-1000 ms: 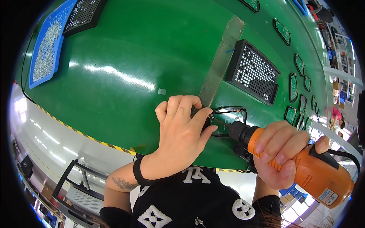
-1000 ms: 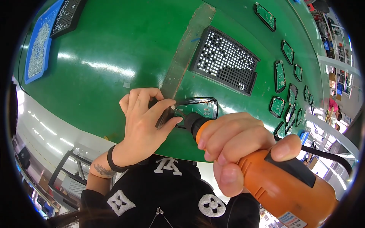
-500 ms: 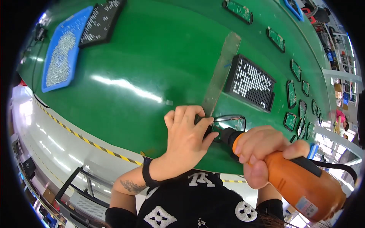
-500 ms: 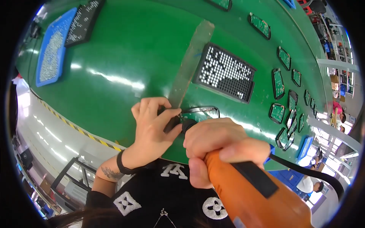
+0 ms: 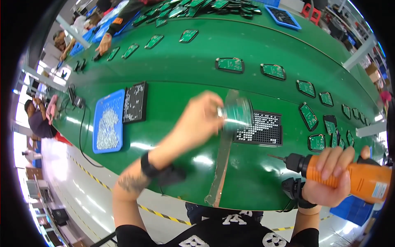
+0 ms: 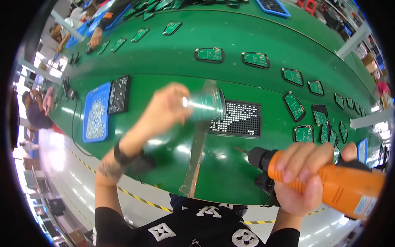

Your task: Using an electric screwdriver to assemble small circuit boards on a factory workbench.

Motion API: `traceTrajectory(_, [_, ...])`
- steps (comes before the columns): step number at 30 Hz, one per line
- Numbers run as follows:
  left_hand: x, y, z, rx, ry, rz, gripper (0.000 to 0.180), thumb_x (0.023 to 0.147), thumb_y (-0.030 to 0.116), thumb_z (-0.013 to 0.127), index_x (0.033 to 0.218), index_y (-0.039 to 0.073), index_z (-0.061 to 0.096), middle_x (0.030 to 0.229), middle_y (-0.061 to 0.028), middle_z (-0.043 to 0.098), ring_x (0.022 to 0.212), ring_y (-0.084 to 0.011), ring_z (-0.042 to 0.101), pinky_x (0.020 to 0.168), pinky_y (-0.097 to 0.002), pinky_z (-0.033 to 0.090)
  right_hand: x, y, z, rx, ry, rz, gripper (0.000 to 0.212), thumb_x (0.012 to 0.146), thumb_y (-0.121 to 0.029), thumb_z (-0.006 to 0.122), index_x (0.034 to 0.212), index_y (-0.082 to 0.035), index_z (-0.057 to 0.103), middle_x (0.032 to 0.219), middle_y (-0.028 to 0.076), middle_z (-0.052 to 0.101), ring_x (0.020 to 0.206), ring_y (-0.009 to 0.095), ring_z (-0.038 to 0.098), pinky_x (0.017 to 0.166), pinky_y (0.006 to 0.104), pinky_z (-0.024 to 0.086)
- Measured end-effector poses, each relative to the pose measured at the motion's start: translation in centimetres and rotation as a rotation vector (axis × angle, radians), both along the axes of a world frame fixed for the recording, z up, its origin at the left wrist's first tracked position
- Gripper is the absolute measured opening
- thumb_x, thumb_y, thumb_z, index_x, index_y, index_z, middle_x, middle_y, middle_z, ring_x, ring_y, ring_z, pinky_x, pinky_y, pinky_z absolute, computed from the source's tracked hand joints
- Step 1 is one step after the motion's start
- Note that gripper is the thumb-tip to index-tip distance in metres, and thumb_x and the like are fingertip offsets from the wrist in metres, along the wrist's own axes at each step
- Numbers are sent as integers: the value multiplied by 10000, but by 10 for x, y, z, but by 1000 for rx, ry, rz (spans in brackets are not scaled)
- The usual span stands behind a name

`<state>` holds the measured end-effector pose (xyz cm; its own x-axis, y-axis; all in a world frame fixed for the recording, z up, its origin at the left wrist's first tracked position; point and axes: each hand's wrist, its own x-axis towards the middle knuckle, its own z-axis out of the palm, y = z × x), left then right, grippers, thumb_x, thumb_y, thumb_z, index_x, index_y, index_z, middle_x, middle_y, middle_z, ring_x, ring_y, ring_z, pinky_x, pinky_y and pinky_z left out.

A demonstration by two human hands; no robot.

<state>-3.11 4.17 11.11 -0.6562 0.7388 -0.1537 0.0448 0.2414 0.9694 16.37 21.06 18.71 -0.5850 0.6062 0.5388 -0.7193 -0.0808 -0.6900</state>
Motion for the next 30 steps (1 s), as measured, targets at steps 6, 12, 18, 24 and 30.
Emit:
traceTrajectory(6, [-144, 106, -42, 75, 1, 425, 656, 714, 194, 744, 1273, 64, 425, 952, -127, 615, 830, -202, 593, 742, -327, 469, -37, 7, -22, 173, -80, -243, 439, 803, -6, 489, 1183, -62, 274, 700, 43, 476, 623, 148, 511, 679, 343, 497])
traceTrajectory(12, [-162, 115, -83, -340, 898, -86, 578, 659, 250, 768, 1174, 121, 537, 1147, -105, 565, 1035, -280, 521, 901, -379, 404, -51, 16, -45, 195, -266, -229, 421, 789, 39, 439, 1170, -49, 284, 699, 71, 471, 555, 149, 482, 585, 329, 486])
traceTrajectory(18, [-115, 83, -56, -248, 1042, -182, 368, 686, 203, 731, 1008, 84, 599, 1132, -121, 546, 1093, -303, 478, 934, -373, 394, -53, 27, -58, 262, -278, -140, 414, 793, 58, 428, 1167, -45, 284, 688, 77, 465, 516, 152, 468, 529, 318, 470])
traceTrajectory(24, [37, 0, 6, -178, 852, -357, 416, 612, 160, 745, 977, 35, 590, 1094, -200, 509, 1023, -356, 488, 871, -419, 419, -56, 29, -69, 261, -297, -96, 394, 809, 41, 422, 1169, -51, 290, 683, 71, 462, 513, 153, 461, 514, 318, 453])
traceTrajectory(30, [133, -24, -19, -229, 694, -259, 414, 623, 161, 740, 984, 38, 580, 1155, -200, 460, 1042, -349, 459, 853, -436, 406, -63, 27, -73, 241, -227, -115, 377, 825, 26, 420, 1172, -63, 301, 699, 51, 462, 529, 154, 456, 524, 332, 433])
